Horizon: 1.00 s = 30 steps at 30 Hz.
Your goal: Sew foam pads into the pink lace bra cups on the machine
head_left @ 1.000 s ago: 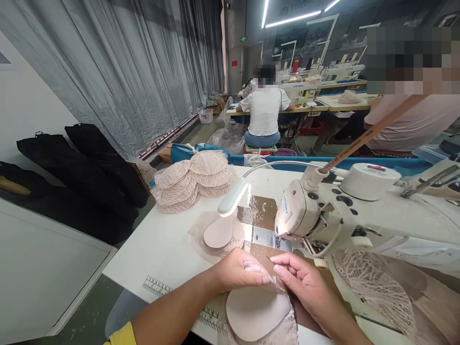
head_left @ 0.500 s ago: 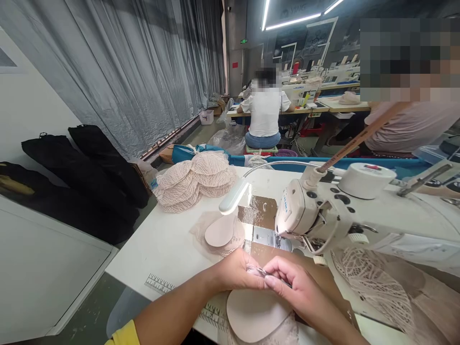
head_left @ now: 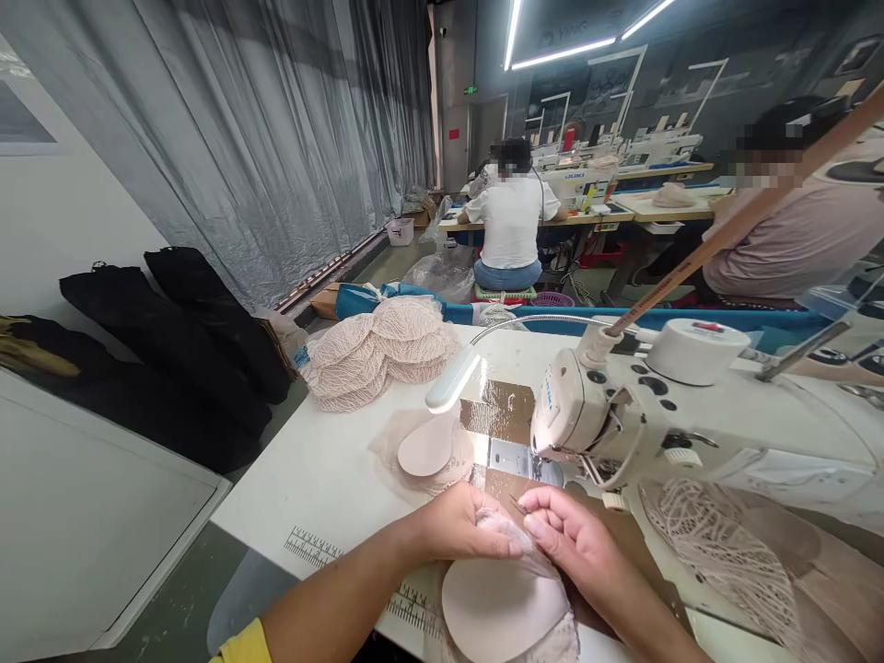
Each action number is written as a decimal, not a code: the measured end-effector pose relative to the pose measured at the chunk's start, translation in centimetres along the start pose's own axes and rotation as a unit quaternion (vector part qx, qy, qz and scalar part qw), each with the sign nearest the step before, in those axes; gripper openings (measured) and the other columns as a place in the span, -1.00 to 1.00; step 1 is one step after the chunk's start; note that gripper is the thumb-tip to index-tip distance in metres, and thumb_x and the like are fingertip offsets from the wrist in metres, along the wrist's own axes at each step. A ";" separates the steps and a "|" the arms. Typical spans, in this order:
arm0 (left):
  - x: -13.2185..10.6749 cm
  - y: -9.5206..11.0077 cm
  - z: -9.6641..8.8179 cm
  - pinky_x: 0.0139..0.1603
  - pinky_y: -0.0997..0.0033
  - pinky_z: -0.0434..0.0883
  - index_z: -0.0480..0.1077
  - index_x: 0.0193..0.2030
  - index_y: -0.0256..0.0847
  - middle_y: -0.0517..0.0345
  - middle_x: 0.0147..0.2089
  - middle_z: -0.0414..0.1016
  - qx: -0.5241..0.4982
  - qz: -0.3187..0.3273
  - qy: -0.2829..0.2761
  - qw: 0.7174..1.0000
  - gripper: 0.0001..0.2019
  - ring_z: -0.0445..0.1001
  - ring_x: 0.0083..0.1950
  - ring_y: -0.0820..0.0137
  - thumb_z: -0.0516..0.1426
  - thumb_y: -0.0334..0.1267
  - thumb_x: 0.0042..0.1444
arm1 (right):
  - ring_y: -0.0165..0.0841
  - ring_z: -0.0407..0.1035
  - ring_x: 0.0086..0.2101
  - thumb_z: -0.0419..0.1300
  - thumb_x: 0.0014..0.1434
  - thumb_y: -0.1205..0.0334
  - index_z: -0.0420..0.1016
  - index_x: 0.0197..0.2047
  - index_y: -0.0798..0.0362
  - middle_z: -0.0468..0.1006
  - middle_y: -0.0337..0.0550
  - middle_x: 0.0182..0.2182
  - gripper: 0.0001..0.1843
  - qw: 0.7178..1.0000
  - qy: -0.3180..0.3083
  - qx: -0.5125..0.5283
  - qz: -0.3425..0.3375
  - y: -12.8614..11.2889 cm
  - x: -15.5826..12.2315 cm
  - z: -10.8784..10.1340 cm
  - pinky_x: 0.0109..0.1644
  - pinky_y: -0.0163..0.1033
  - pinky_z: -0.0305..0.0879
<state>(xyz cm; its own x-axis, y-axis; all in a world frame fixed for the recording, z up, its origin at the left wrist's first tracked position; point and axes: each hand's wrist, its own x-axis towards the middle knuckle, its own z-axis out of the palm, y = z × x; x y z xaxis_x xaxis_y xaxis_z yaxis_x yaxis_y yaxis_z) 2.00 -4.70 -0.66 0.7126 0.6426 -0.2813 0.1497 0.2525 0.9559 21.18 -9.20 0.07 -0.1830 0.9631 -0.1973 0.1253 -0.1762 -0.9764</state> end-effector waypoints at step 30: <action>1.3 0.6 -5.5 -0.35 0.49 0.32 0.47 -0.31 -0.34 0.10 -0.38 0.47 0.147 0.037 0.101 0.983 -0.68 0.42 -0.36 0.40 0.13 -0.05 0.08 | -0.29 0.33 -0.36 0.15 0.13 0.03 0.40 -0.29 0.03 0.42 -0.23 -0.41 -0.76 0.982 -0.051 -0.180 -0.025 -1.0 2.0 1.2 -0.28 -0.23 0.27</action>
<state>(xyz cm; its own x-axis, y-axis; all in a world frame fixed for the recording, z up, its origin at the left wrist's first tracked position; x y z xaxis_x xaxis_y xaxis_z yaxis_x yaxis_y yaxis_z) -0.73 0.28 -0.90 0.5830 0.7892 -0.1931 0.3151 -0.0007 0.9490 19.47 -7.34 0.54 -0.2914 0.9403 -0.1757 0.4466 -0.0287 -0.8943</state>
